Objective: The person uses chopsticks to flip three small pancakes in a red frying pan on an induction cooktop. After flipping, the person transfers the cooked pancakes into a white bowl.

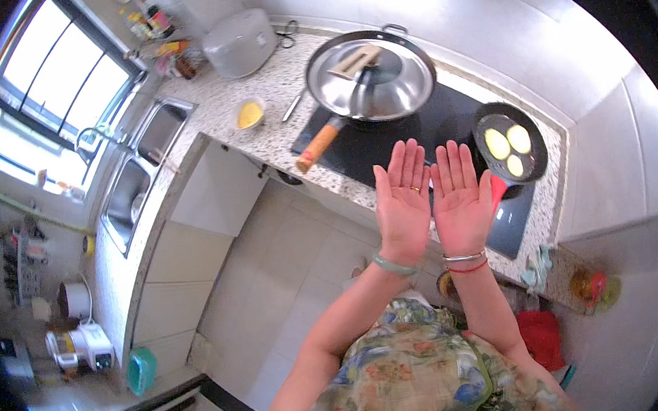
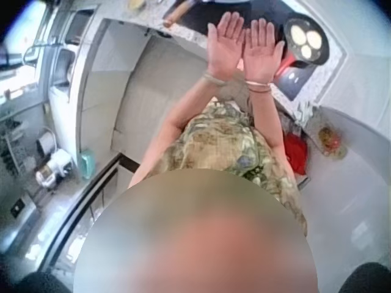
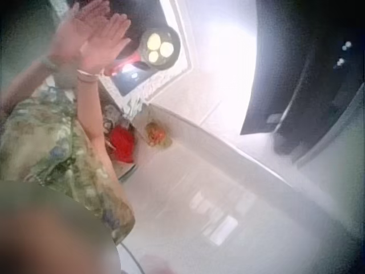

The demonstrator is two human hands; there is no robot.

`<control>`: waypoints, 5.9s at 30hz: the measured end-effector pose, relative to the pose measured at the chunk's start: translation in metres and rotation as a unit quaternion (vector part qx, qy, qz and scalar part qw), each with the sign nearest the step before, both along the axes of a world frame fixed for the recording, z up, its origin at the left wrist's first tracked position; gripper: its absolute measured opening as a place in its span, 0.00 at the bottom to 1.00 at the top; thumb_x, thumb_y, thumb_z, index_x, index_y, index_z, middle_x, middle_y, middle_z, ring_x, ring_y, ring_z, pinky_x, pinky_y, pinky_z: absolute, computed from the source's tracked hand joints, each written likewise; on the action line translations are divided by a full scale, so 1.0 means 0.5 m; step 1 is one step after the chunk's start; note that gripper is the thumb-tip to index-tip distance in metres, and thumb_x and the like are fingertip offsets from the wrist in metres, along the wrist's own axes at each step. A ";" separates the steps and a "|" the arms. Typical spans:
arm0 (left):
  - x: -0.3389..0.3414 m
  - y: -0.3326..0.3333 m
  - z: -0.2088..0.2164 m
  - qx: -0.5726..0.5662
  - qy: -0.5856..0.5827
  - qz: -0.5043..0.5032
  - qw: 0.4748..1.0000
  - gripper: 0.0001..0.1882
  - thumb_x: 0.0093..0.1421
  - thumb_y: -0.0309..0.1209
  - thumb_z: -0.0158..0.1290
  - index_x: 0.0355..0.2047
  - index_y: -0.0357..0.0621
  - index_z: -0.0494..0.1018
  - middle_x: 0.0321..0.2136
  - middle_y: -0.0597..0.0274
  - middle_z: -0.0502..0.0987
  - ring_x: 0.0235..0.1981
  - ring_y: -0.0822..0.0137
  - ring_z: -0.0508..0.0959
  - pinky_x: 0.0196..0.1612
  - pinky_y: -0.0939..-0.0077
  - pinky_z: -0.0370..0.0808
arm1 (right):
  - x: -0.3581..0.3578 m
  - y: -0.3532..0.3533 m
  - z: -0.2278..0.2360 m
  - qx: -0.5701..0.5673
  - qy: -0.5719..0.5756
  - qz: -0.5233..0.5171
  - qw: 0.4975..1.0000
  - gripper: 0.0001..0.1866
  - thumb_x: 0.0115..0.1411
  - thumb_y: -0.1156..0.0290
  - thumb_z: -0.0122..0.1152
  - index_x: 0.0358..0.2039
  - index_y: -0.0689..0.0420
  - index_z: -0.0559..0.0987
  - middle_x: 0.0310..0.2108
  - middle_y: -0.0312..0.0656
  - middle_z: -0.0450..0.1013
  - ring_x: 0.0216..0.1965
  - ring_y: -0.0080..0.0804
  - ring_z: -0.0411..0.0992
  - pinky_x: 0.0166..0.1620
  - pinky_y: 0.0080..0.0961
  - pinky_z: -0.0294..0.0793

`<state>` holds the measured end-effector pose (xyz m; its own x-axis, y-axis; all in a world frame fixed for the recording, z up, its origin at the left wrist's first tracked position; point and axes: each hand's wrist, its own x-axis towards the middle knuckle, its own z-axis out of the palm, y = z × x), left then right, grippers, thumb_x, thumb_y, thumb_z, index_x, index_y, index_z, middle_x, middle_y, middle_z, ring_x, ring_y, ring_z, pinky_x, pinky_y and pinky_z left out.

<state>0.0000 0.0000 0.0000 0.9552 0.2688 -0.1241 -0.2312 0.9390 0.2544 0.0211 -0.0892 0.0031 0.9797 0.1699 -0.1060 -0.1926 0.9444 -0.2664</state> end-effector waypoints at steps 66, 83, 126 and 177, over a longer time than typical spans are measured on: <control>-0.006 1.602 -0.438 0.089 0.258 0.281 0.920 0.14 0.71 0.33 0.46 0.51 0.37 0.72 0.42 0.61 0.79 0.42 0.70 0.78 0.45 0.78 0.77 | 0.086 1.718 -0.437 -0.564 -0.258 0.257 0.742 0.14 0.57 0.82 0.59 0.45 0.60 0.81 0.36 0.42 0.81 0.36 0.28 0.80 0.41 0.24 0.80; 0.037 1.353 -0.108 0.092 0.182 0.134 0.970 0.19 0.71 0.36 0.48 0.59 0.42 0.66 0.46 0.59 0.77 0.47 0.65 0.78 0.49 0.68 0.78 | 0.095 1.317 -0.093 -0.671 -0.420 -0.047 0.609 0.12 0.63 0.72 0.59 0.47 0.61 0.79 0.45 0.43 0.77 0.48 0.31 0.74 0.51 0.27 0.72; 0.004 -0.013 0.035 0.201 -0.038 -0.509 0.836 0.24 0.73 0.42 0.41 0.59 0.35 0.66 0.52 0.53 0.76 0.54 0.63 0.76 0.56 0.69 0.73 | -0.194 -0.053 -0.024 -0.825 -0.265 -0.389 0.314 0.16 0.55 0.69 0.69 0.44 0.54 0.78 0.43 0.42 0.68 0.42 0.41 0.72 0.43 0.33 0.74; 0.172 -0.237 -0.190 0.265 0.239 -0.236 0.904 0.33 0.71 0.42 0.44 0.71 0.42 0.50 0.71 0.52 0.49 0.73 0.57 0.47 0.72 0.60 0.43 | 0.224 -0.516 -0.167 -0.753 -0.144 -0.278 0.580 0.07 0.65 0.76 0.58 0.41 0.62 0.81 0.34 0.43 0.78 0.31 0.30 0.78 0.36 0.25 0.77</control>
<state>0.0861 -0.1186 -0.0948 0.8506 -0.0119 -0.5257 0.4183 0.6210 0.6628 0.1331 -0.3472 -0.0803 0.8529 -0.2523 0.4570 0.2871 -0.5043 -0.8144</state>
